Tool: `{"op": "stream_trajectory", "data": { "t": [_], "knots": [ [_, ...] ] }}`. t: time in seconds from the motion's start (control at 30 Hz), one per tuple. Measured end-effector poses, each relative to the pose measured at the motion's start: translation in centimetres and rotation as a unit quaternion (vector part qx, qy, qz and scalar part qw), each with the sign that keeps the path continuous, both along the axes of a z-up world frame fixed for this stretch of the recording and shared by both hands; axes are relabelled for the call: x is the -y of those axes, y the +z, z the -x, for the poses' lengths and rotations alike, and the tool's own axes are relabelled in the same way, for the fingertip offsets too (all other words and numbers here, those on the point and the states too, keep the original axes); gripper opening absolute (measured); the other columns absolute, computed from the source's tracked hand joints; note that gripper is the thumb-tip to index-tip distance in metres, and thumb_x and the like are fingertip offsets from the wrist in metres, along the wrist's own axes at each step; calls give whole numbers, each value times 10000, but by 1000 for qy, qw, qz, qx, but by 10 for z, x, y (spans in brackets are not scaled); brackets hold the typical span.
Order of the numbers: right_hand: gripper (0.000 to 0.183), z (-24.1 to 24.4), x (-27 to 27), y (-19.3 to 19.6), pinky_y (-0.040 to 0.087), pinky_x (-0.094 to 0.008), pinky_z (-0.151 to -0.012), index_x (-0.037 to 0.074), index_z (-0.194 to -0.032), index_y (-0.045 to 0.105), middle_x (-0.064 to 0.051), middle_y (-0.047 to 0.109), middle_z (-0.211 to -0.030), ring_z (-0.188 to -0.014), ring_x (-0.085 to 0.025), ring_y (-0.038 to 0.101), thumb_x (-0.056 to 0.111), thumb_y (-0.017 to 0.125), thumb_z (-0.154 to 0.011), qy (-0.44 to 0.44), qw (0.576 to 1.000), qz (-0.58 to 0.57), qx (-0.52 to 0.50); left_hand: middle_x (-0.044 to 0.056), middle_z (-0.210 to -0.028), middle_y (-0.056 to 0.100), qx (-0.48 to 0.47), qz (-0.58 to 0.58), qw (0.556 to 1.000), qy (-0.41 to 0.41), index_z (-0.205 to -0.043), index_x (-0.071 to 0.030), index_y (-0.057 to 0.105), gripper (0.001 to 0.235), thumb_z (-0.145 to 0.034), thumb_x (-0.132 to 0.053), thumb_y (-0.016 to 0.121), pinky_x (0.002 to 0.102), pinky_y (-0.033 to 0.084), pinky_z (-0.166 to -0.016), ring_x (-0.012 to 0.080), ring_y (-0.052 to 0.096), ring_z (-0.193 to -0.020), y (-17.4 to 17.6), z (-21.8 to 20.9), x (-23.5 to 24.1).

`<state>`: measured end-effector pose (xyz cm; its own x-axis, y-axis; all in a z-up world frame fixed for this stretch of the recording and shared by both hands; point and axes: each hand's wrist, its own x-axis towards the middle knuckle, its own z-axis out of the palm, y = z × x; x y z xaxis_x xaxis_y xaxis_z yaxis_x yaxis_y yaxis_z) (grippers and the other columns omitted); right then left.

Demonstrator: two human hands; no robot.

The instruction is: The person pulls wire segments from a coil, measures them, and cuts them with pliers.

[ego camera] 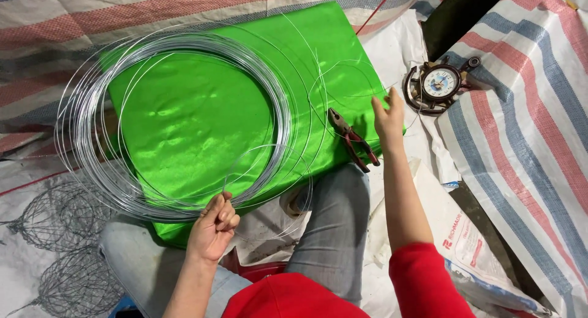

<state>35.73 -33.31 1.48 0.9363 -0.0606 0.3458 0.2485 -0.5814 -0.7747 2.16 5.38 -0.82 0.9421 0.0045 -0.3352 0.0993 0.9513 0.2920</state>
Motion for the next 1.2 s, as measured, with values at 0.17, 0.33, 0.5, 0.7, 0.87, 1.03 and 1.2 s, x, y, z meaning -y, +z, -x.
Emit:
{"op": "stream_trajectory", "data": {
  "t": [0.17,0.33,0.5,0.7,0.87,1.03,1.2],
  "knots": [
    [745,47,31,21,325,-539,-1198,-60,-1542,246,-304,339,-1494,-1416,-439,358,209,719,-1033,-173,973,122,93,-19,-640,482,4,12,1000,0,-1102,8,661,203,-1017,-173,626,208,282,-508,50,335,-508,2,-7,4],
    [295,67,13,49,543,-232,-778,31,-1263,628,-34,698,-951,-855,-99,650,228,465,-1117,-44,970,-234,39,-27,-622,496,7,-1,1000,1,-1088,-1,674,225,-997,-207,660,203,285,-499,44,337,-495,9,-5,5],
    [242,71,-21,106,244,-213,-531,62,-1161,639,66,380,-653,-549,-33,277,247,487,-1120,97,895,-421,108,-13,-664,504,34,8,999,13,-1120,10,663,210,-1016,-169,632,208,281,-527,51,331,-520,12,0,1],
    [215,81,-39,150,236,-215,-455,100,-1120,648,69,443,-653,-500,-28,287,297,564,-1102,118,898,-358,228,-21,-653,506,47,9,999,23,-1115,0,677,206,-1017,-175,630,210,285,-524,50,335,-513,11,4,0],
    [211,105,-43,184,242,-250,-462,117,-1121,600,45,388,-650,-508,-57,266,279,468,-1152,81,916,-218,326,-21,-652,511,52,16,998,25,-1108,0,686,208,-1013,-179,639,204,286,-521,49,337,-512,12,4,-2],
    [274,83,-33,182,330,-229,-414,-19,-1137,588,1,362,-564,-446,-83,339,155,378,-1149,86,900,-250,347,-16,-631,362,48,-46,997,39,-1219,-32,683,262,-1070,-134,494,216,217,-514,36,280,-489,3,2,3],
    [286,72,4,208,247,-285,-410,19,-1305,659,0,362,-703,-490,-98,250,227,532,-1156,123,828,-374,399,-19,-658,506,69,38,996,28,-1113,7,664,198,-1020,-164,625,211,289,-531,50,352,-518,16,7,2]
  ]
}}
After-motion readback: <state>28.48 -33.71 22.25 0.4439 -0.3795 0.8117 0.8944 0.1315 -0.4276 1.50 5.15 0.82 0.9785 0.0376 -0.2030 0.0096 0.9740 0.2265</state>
